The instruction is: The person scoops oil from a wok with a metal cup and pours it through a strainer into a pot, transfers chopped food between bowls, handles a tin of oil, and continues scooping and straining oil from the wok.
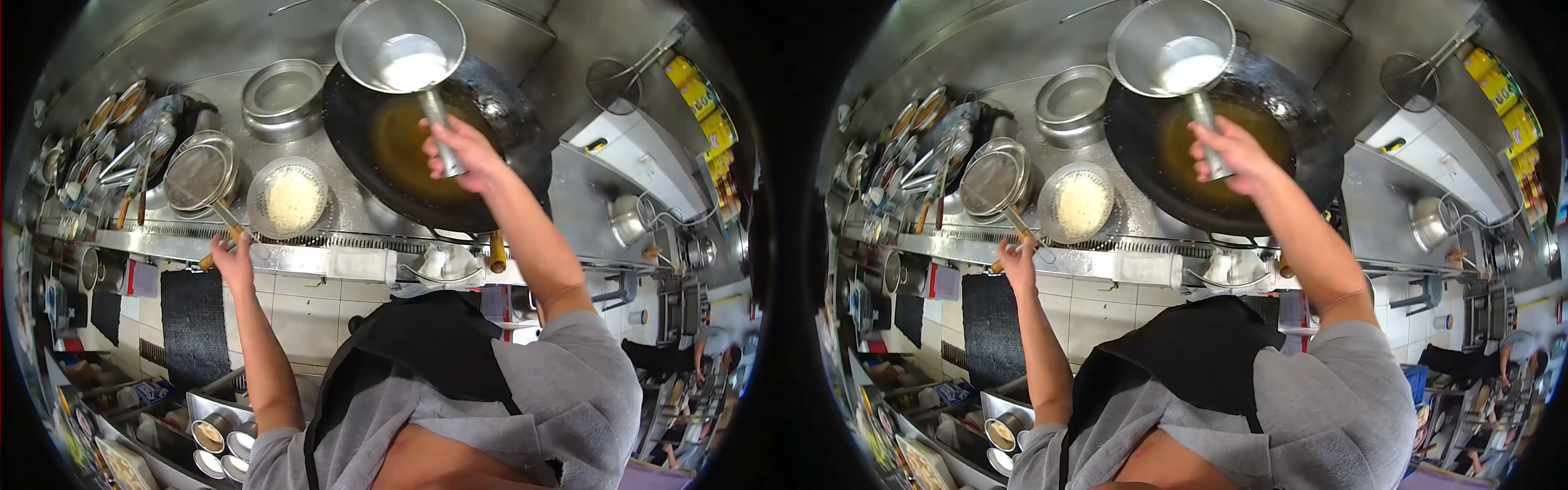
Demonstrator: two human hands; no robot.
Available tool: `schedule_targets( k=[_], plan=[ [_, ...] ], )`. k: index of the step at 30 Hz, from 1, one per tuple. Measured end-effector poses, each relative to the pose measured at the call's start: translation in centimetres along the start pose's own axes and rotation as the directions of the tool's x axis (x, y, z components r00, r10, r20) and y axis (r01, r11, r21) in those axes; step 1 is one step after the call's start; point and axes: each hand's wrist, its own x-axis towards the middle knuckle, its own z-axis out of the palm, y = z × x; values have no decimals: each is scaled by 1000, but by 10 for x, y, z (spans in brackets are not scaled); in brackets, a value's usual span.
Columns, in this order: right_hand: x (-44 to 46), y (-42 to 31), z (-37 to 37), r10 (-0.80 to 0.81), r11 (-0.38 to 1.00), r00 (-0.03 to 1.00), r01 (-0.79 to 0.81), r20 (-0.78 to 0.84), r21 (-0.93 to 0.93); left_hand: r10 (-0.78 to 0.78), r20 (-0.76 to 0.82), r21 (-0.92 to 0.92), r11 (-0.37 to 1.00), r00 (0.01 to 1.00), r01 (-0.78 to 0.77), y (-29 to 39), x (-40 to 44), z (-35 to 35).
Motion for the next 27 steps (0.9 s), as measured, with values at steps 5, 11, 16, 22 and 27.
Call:
schedule_targets(
  k=[5, 11, 16, 22, 27],
  plan=[
    [-17, 3, -121, 2, 915, 968, -104, -252, -390, -488, 190, -417, 746, 852, 520, -24, 3, 26],
    [-29, 34, -219, -131, 612, 791, -410, -598, -676, -437, 160, -629, 645, 885, 433, -31, 21, 42],
    [-41, 32, -222, -257, 181, 688, -655, -678, -734, -436, 339, -415, 726, 834, 548, -47, 34, -14],
    [-24, 54, -214, -169, 246, 718, -633, -676, -734, -525, 432, -306, 679, 733, 667, -22, 33, -61],
    [1, 76, -195, 55, 710, 778, -471, -625, -524, -517, 473, -309, 661, 713, 684, -21, 9, -56]
  ],
)
